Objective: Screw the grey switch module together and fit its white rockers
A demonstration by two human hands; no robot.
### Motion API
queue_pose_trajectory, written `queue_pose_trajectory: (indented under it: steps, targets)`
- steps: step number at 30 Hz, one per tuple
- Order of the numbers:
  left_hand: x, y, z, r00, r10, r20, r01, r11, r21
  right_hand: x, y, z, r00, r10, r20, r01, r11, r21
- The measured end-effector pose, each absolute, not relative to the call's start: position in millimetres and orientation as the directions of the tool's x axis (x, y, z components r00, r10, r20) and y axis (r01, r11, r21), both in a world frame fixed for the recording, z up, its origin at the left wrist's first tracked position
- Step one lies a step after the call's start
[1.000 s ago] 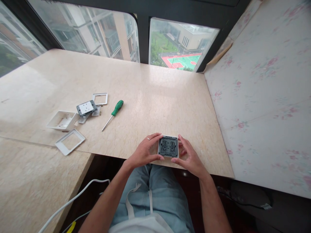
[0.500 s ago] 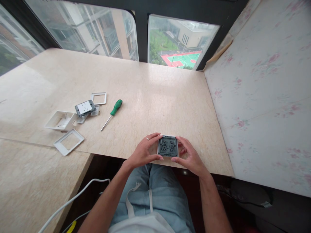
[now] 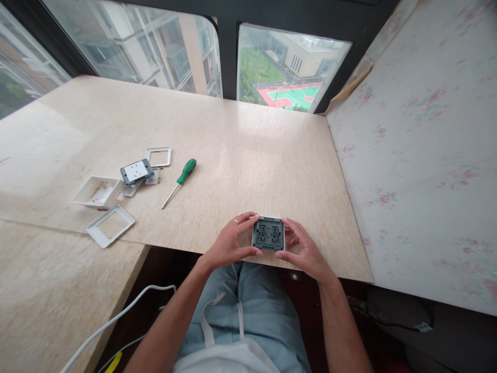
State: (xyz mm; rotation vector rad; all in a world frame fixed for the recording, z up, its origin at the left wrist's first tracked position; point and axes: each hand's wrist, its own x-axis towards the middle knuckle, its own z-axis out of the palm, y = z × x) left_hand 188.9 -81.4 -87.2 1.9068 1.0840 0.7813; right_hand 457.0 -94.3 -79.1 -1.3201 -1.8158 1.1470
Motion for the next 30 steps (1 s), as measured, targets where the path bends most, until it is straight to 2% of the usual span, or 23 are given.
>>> queue_pose_trajectory:
  steps: [12,30]
  targets:
    - [191.3,-82.6,-83.8,0.426,0.900,0.093,0.413,-0.285,0.865,458.4,-95.5,-85.9,-0.316,0.949,-0.014,0.430,0.130,-0.893]
    - [192.9,-85.0,-87.4,0.405,0.906,0.121,0.399,-0.294,0.869,467.6,-92.9,-97.8,-0.305,0.950,-0.070,0.502,0.098,-0.859]
